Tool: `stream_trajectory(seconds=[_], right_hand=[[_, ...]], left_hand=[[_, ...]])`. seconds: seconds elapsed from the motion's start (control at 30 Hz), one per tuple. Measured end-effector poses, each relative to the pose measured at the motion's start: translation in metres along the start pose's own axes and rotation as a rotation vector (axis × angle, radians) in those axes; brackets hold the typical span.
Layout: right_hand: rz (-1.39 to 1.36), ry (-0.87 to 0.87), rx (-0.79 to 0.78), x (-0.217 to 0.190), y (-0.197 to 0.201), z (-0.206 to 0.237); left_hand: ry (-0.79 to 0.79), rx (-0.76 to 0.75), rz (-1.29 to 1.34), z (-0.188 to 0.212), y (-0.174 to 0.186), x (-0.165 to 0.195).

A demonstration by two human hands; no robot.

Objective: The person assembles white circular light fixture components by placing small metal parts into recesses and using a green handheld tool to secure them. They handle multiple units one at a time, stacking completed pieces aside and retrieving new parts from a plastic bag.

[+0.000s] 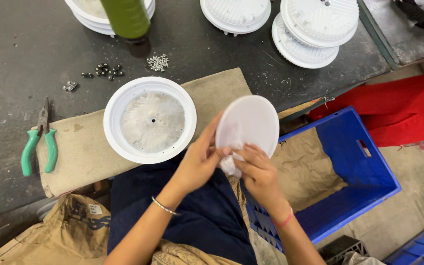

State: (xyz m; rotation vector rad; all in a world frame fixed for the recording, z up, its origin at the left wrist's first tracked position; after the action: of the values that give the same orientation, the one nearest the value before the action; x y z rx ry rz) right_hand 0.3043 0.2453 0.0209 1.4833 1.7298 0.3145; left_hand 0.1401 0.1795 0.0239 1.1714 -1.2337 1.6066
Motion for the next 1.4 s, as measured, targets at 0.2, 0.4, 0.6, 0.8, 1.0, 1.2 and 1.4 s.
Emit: stream_trajectory(seconds=[0.2, 0.4, 0.6, 0.8, 1.0, 1.2, 1.4], right_hand=[[0.262, -0.036, 0.152, 0.042, 0.029, -0.024], [0.474, -0.213, 0.091, 0.049, 0.034, 0.001], [0.224, -0.511, 0.035, 0.043, 0.005, 0.052], [-1.033, -0.888, 0.231, 0.11, -0.005, 0.109], [-0.524, -1.272, 0.438, 0.279, 0.012, 0.194], [-0.957, -0.893, 0.86, 0.427, 0.019, 0.138], [-0.808, -1.048, 0.58, 0.462, -0.028, 0.053]], left_hand=[[-0.032, 0.064, -0.288, 0.013, -0.023, 0.002], [-0.225, 0.279, -0.244, 0.013, -0.027, 0.014], [-0.231, 0.401, -0.44, -0.004, -0.041, -0.006], [-0.333, 0.405, -0.574, -0.011, -0.053, -0.013], [-0.489, 0.566, -0.592, 0.003, -0.023, 0.005], [-0.092, 0.636, -0.604, 0.036, 0.001, -0.007], [-0.142, 0.661, -0.274, 0.08, 0.024, -0.012]])
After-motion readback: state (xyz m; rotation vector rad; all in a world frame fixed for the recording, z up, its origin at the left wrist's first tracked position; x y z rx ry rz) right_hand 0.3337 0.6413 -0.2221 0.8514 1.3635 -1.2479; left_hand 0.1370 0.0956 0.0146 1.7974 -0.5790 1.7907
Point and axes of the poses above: each hand's wrist, its own z-axis away from the middle knuckle, its own y-axis out of the back of the hand, x = y × z, the point moved 4 cm from there along -z, towards the middle knuckle, and after that the axes turned 8 degrees about y, right-handed, at the moved point
